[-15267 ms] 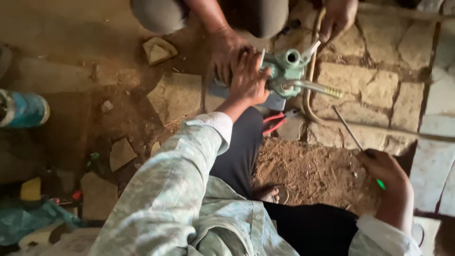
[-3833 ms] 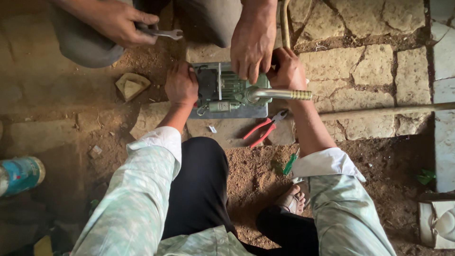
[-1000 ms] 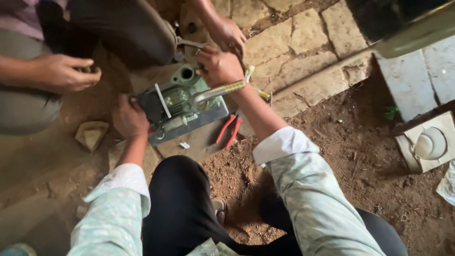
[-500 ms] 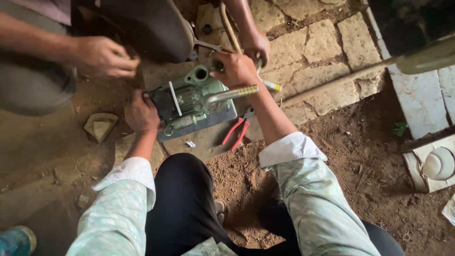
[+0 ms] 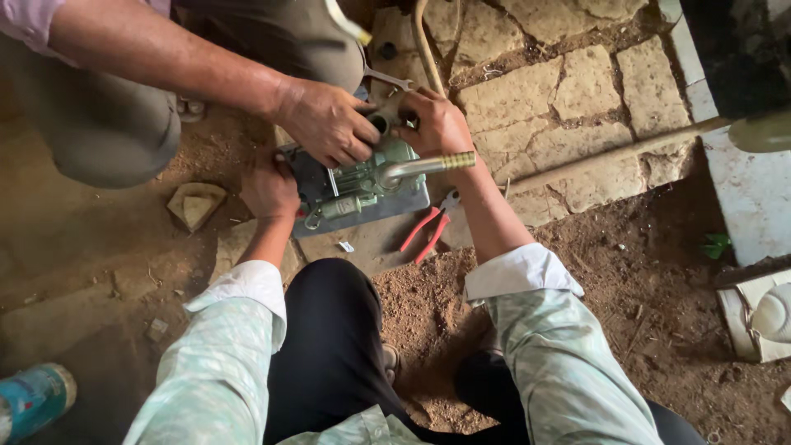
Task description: The person sits on the floor helping assemble a green water pump with another worker. They hold the pump steady, use a screwdriver on its fasteners, and thread a metal elbow pipe fitting into the pump outlet, tightening it by hand and with the screwdriver.
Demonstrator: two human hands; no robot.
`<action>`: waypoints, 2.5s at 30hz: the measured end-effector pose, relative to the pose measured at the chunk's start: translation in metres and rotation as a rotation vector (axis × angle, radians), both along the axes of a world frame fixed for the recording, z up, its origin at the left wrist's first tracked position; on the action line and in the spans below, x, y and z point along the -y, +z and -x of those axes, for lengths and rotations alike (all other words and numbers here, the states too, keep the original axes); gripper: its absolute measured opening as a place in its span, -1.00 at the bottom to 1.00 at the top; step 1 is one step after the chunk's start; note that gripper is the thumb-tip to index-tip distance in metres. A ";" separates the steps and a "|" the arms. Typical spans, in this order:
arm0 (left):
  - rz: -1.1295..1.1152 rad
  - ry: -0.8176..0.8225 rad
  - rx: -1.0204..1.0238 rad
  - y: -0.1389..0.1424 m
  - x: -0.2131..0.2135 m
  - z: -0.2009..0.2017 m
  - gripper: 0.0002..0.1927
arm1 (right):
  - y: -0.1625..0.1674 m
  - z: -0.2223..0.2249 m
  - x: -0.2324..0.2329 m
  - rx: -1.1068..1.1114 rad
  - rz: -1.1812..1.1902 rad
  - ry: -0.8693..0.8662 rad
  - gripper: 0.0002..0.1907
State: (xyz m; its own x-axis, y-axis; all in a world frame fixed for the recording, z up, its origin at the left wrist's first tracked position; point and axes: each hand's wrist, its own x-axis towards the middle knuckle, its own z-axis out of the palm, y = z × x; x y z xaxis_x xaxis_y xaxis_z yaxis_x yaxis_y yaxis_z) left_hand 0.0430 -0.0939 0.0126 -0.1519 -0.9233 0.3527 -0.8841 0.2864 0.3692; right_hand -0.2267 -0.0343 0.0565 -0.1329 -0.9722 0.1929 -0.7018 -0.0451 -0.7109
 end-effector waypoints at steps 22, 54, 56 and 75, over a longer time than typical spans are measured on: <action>0.039 -0.060 -0.038 -0.002 0.004 -0.003 -0.89 | -0.010 -0.001 0.002 0.211 0.138 0.121 -0.66; -0.020 -0.027 -0.045 -0.001 0.006 -0.006 -0.90 | -0.020 -0.005 0.001 0.335 0.074 0.072 -0.78; 0.002 -0.035 -0.053 0.000 0.006 -0.006 -0.89 | -0.019 -0.007 -0.001 0.382 0.085 0.093 -0.73; -0.032 -0.023 -0.017 -0.003 0.009 -0.005 -0.85 | 0.006 0.043 0.021 1.269 0.340 -0.173 -0.74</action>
State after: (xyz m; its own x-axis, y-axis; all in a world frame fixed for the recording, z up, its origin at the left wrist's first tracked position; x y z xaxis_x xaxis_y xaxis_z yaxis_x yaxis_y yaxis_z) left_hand 0.0476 -0.1029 0.0097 -0.1673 -0.9306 0.3255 -0.8710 0.2942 0.3935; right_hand -0.2698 -0.0556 0.0622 -0.5171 -0.8528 0.0728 0.4226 -0.3283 -0.8448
